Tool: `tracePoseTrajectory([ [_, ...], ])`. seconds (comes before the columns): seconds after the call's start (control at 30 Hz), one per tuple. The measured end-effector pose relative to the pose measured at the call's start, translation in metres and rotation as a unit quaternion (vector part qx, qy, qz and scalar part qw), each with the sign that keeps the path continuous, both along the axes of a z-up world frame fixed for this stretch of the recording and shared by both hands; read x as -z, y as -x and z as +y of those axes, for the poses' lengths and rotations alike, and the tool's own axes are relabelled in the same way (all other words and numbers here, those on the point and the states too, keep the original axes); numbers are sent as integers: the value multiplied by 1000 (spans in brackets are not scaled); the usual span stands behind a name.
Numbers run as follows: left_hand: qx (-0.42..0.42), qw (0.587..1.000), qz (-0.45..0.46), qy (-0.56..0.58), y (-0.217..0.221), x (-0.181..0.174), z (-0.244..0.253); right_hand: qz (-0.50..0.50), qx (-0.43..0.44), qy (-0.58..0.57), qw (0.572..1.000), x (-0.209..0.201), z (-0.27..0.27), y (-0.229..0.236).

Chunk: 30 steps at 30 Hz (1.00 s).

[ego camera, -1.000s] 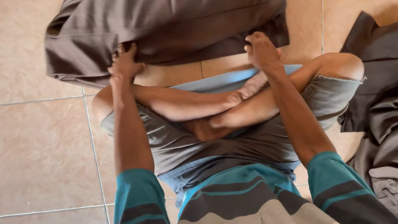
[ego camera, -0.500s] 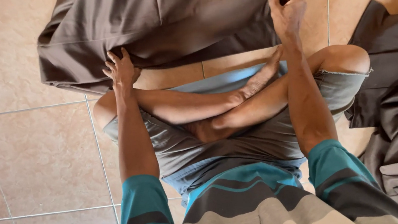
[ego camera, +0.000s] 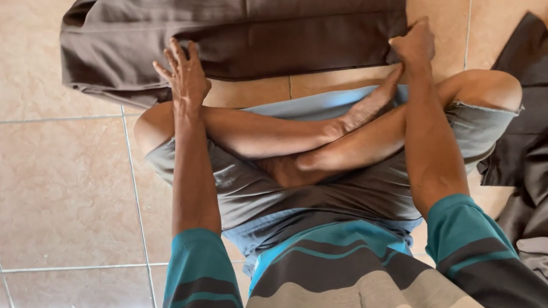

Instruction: A person sitting on a mat on the floor folding brown trousers and stacking them.

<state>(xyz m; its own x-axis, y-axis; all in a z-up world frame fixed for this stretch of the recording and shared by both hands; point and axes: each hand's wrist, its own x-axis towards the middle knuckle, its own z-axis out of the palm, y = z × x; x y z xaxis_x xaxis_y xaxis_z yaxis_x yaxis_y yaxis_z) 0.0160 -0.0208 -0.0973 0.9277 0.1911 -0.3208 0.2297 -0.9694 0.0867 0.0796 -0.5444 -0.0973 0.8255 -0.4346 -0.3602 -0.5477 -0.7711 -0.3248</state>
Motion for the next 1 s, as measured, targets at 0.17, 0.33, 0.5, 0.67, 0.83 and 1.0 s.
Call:
tracePoseTrajectory([
  [0.17, 44, 998, 18, -38, 0, 10, -1, -125, -87, -5, 988, 76, -41, -11],
  [0.33, 27, 996, 85, -6, 1, -18, -9, -125, -18, -24, 992, 89, -55, -20],
  [0.5, 31, 991, 86, 100, 2, -44, -25, -123, 72, -56, 988, 68, -38, -14],
  [0.67, 135, 973, -174, 65, -5, 3, -33, -100, 11, 192, 976, 57, -7, -14],
  [0.83, 146, 982, -108, 61, -15, 9, -38, -340, -485, 134, 794, -36, 118, 22],
  [1.0, 125, 990, -23, 67, -14, 11, -33, -147, -510, 146, 835, 5, 92, 11],
])
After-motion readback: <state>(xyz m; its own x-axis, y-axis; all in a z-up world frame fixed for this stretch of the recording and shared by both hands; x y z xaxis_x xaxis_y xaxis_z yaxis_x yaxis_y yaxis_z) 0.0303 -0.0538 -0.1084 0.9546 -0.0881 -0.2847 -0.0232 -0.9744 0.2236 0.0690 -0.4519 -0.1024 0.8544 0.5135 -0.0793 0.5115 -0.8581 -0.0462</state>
